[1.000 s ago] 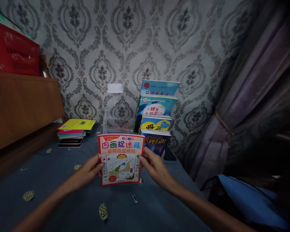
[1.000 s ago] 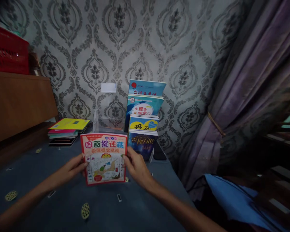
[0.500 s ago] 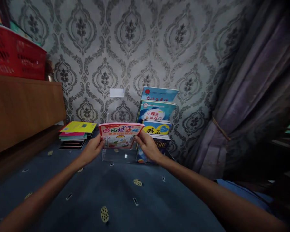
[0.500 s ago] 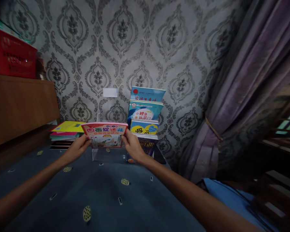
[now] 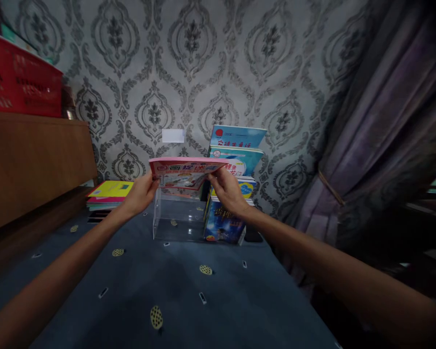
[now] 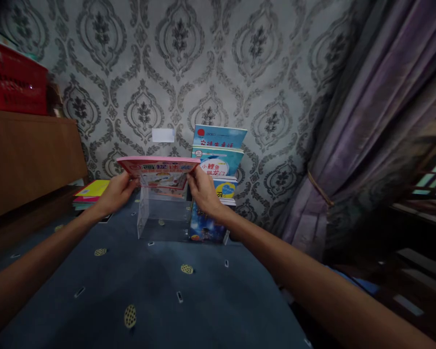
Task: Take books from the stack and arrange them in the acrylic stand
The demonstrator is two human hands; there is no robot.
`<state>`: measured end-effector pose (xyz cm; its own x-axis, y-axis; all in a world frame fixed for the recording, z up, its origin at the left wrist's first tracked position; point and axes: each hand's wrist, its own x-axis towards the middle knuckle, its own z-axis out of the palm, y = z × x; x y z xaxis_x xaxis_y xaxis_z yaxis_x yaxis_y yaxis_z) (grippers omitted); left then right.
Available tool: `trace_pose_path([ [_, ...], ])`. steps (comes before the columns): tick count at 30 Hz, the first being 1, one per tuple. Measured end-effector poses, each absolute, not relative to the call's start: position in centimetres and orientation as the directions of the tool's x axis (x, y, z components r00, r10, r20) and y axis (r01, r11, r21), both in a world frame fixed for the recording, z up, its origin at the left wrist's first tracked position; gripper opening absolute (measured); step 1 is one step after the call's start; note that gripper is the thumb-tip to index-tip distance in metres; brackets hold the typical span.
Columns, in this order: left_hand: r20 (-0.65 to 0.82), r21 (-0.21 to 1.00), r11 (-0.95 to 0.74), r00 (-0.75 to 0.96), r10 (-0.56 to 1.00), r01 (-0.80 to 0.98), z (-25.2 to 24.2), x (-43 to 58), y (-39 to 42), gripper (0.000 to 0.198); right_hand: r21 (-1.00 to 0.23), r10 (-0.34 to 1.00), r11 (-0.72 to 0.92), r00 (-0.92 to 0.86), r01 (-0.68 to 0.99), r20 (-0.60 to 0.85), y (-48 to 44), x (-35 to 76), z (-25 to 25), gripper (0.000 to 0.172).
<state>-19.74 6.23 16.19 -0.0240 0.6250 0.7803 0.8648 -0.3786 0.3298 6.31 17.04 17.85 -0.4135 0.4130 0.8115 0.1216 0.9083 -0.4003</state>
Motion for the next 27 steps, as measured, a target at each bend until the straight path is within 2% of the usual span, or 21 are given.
trace_pose_path([
  [5,0.867,0.225,-0.422,0.017,0.498,0.878,18.6,-20.4,7.6,0.021,-0.257,0.315,0.947,-0.392,0.193,0.865,17.2,6.4,20.4,0.024],
  [9,0.918,0.200,-0.481,0.008,0.396,0.854,20.5,-20.9,9.0,0.021,-0.167,0.249,0.957,-0.383,0.236,0.890,17.6,6.4,22.9,0.022],
  [14,0.916,0.274,-0.552,-0.039,0.399,0.788,21.5,-21.3,11.3,0.026,-0.106,0.191,0.968,-0.399,0.226,0.897,18.8,5.7,25.0,0.023],
  [19,0.892,0.383,-0.597,-0.112,0.439,0.705,20.8,-22.4,13.8,0.026,-0.108,0.222,0.952,-0.401,0.287,0.889,19.8,4.9,25.2,0.027],
  [27,0.861,0.441,-0.672,-0.070,0.503,0.595,20.4,-23.6,15.0,0.034,-0.130,0.256,0.949,-0.459,0.288,0.851,20.6,4.6,25.0,0.032],
])
